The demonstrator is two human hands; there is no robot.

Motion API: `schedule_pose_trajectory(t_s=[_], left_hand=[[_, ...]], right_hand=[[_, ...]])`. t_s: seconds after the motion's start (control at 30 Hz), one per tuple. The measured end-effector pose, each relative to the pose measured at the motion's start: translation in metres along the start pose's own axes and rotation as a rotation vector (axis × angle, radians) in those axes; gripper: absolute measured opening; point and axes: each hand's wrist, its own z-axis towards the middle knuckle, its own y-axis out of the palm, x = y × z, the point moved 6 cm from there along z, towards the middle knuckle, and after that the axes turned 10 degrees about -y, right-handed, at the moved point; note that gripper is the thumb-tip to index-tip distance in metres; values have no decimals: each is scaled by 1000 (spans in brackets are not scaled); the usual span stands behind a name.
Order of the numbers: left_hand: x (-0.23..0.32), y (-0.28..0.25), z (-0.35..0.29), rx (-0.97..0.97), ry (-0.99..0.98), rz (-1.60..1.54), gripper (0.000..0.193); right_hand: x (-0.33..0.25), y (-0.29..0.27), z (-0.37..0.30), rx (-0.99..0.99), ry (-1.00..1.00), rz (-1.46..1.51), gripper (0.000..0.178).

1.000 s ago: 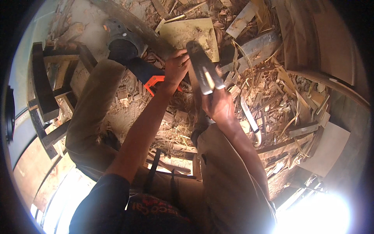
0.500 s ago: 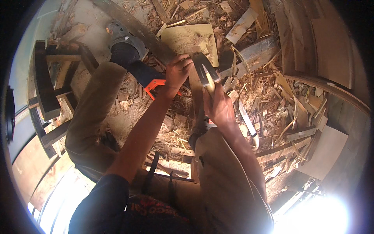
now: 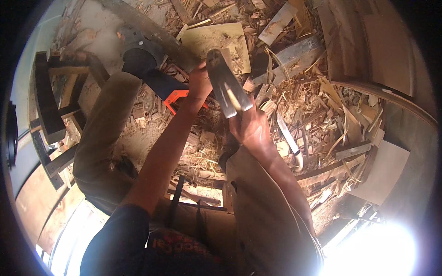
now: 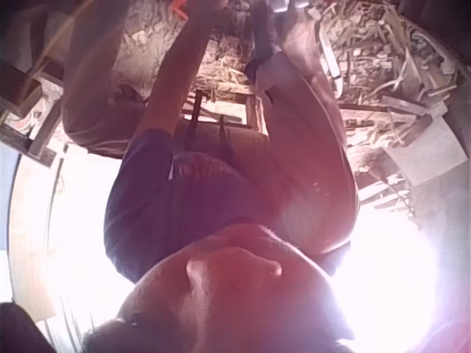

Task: The person sits on the floor of a workshop and uses a hammer to drive nails into a small wooden plank. They repeatedly position the nail and strike it with the hammer.

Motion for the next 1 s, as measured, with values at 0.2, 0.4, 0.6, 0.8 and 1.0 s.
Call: schedule_pose_trajectory(t_s=[0.2, 0.4, 0.6, 0.8, 1.0], left_hand=[[-13, 8, 1, -32, -211, -85, 11], [-21, -8, -11, 82, -352, -472, 11], [-38, -4, -26, -47, -816, -876, 20], [-17, -7, -23, -138, -806, -828, 20], [-8, -1, -15, -229, -754, -863, 21]], right_hand=[[18, 8, 2, 51, 43, -34, 38], [-6, -17, 1, 195, 219, 36, 25], [41, -21, -34, 203, 448, 59, 35], [58, -5, -60, 160, 470, 9, 41], [46, -4, -58, 192, 505, 136, 41]])
